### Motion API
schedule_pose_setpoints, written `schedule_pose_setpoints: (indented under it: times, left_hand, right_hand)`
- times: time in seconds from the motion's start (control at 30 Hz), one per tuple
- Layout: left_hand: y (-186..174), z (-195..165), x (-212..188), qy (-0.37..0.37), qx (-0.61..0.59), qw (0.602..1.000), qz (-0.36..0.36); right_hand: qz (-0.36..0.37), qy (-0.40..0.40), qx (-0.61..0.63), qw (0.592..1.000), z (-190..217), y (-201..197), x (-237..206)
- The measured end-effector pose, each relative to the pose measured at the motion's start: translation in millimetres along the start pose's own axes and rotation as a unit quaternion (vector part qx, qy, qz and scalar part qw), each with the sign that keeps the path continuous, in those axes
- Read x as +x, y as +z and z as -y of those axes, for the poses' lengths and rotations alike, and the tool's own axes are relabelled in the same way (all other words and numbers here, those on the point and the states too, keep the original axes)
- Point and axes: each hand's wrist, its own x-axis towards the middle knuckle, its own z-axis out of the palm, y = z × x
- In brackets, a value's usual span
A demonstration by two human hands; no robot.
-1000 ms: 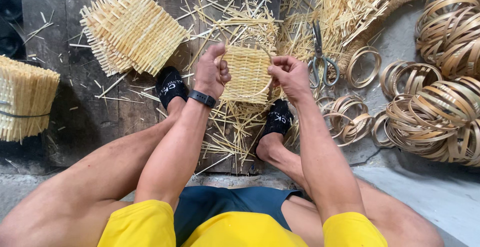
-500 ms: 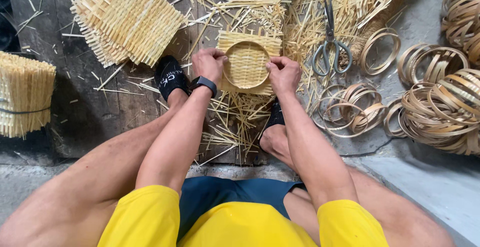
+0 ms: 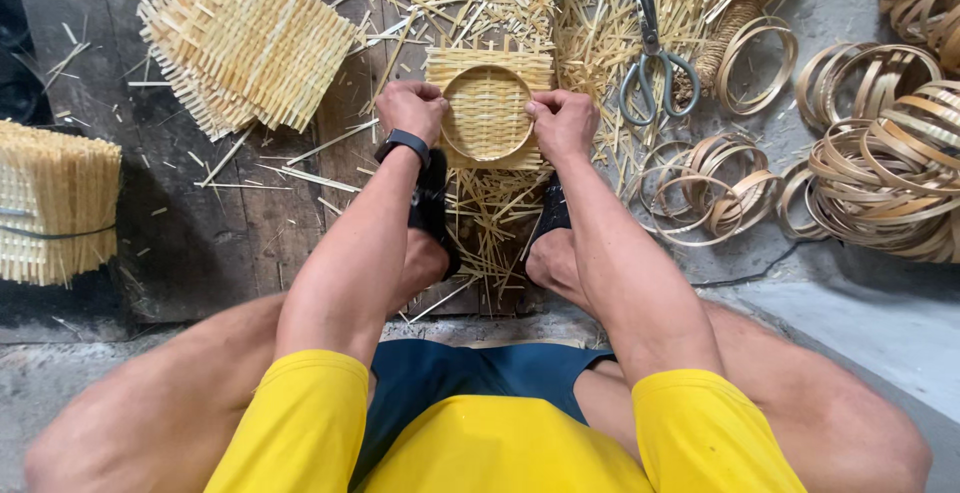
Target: The person sits on the floor and trims a square woven bamboo mat with scissors, presses it over a round wooden mold, folds the protruding strips, and fits a bent bamboo rim ring around the edge to form a shallow basket, placing finished baskets on a pile. They repeat this cycle on several mats.
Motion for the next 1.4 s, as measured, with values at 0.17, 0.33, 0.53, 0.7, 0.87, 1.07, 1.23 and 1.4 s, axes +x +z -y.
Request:
schedule_pose_setpoints:
  times: [0.17,0.33,0.53,0.7,0.87,1.07,1.23,1.4]
  left_hand:
    - [-10,-6,21,-0.012,0.018,0.999,0.046]
    - [-19,-11,31,-0.019,0.002,0.997,0.069]
    - [-10,4,20,0.007,-0.002,0.999,0.042]
    - [-4,1,30,-0.001,0.006,0.999,0.035]
    - [-8,-9,47,-0.010,-0.010,0.996,0.087]
    - [11,-31,57,0.353,0.146,0.924,0.023]
    - [26,-45,70,0.470,0.009,0.881,0.056]
    - [28,-56,91,0.421,-0.041,0.905,0.046]
  right_hand:
    - [0.020,0.034,-0.022,0.999,19,7,12]
    - [0.012,0.006,-0.020,1.000,25,7,19]
    - [0.030,-0.015,0.026,0.999,9,8,15]
    - [0.047,-0.043,0.039,0.997,0,8,29]
    - [0.123,0.000,0.055,0.991,10,-3,61]
    - [-0.005,0.096,0.132,0.987,33,30,-4]
    - [0.141,0.373,0.388,0.831,40,77,-58]
    - [0.047,0.247,0.281,0.926,51,92,-28]
